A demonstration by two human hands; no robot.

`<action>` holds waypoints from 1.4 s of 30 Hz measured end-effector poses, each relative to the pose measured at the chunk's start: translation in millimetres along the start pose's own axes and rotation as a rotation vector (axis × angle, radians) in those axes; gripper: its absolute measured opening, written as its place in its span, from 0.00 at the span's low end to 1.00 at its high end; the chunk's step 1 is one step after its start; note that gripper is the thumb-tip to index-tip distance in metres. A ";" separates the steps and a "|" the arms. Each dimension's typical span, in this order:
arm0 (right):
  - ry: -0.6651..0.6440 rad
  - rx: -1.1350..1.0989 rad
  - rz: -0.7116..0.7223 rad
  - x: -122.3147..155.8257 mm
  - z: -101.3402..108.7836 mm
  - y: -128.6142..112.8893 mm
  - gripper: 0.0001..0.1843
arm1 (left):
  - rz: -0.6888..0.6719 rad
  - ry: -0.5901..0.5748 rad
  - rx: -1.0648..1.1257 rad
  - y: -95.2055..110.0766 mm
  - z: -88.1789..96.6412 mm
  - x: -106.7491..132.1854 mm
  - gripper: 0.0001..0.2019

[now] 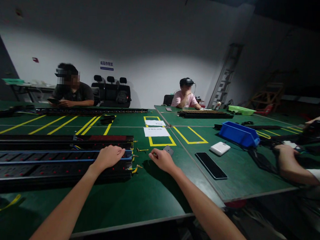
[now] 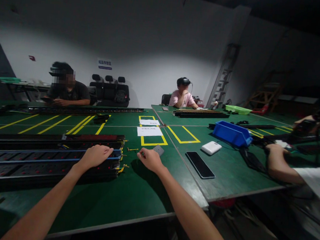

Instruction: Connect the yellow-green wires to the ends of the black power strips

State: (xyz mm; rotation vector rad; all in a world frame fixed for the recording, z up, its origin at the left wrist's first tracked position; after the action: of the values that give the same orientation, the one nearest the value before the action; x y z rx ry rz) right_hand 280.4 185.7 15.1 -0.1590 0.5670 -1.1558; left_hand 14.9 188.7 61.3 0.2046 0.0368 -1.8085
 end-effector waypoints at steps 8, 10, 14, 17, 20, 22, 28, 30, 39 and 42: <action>0.287 0.151 -0.441 -1.1 43.3 64.1 0.15 | 0.006 -0.014 -0.012 1.5 1.3 0.2 0.28; 0.262 0.120 -0.440 -0.8 43.8 79.4 0.20 | 0.005 -0.015 -0.017 2.1 1.9 0.3 0.27; 0.119 0.081 -0.306 -2.5 33.8 90.6 0.32 | 0.006 -0.025 -0.028 3.3 4.0 1.5 0.27; 0.073 0.092 -0.268 -2.4 29.7 91.1 0.32 | 0.002 -0.030 -0.030 3.7 4.8 1.9 0.27; 0.078 0.082 -0.270 -1.8 30.6 91.0 0.32 | 0.003 -0.026 -0.021 2.9 4.1 1.4 0.27; 0.076 0.073 -0.265 -1.4 31.5 90.3 0.33 | 0.002 -0.021 -0.013 2.1 3.3 1.0 0.27; 0.082 0.037 -0.265 0.1 34.5 85.0 0.32 | -0.001 -0.013 -0.002 1.5 3.1 1.3 0.27; 0.087 0.021 -0.273 0.8 36.1 83.6 0.32 | 0.006 -0.019 -0.003 1.8 3.7 1.6 0.27; 0.325 -0.717 -0.435 -6.0 39.8 86.1 0.27 | 0.014 -0.017 -0.022 1.2 1.9 0.7 0.27; 0.326 -1.275 -0.505 -8.8 34.6 79.4 0.21 | 0.015 -0.015 -0.018 0.6 1.4 0.6 0.27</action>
State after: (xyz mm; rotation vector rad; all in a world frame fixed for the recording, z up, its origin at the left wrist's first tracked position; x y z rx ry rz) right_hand 360.2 220.4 15.5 -1.2760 1.5662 -1.1418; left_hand 15.2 187.7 62.6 0.1773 0.0410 -1.7944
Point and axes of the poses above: each hand's wrist, its own x-axis away from the middle knuckle, its own z-axis out of the back of the hand, y = z × x, the point moved 4 cm from there along -x, towards the middle knuckle, and after that the axes turned 1 degree about x, right-handed, at the moved point
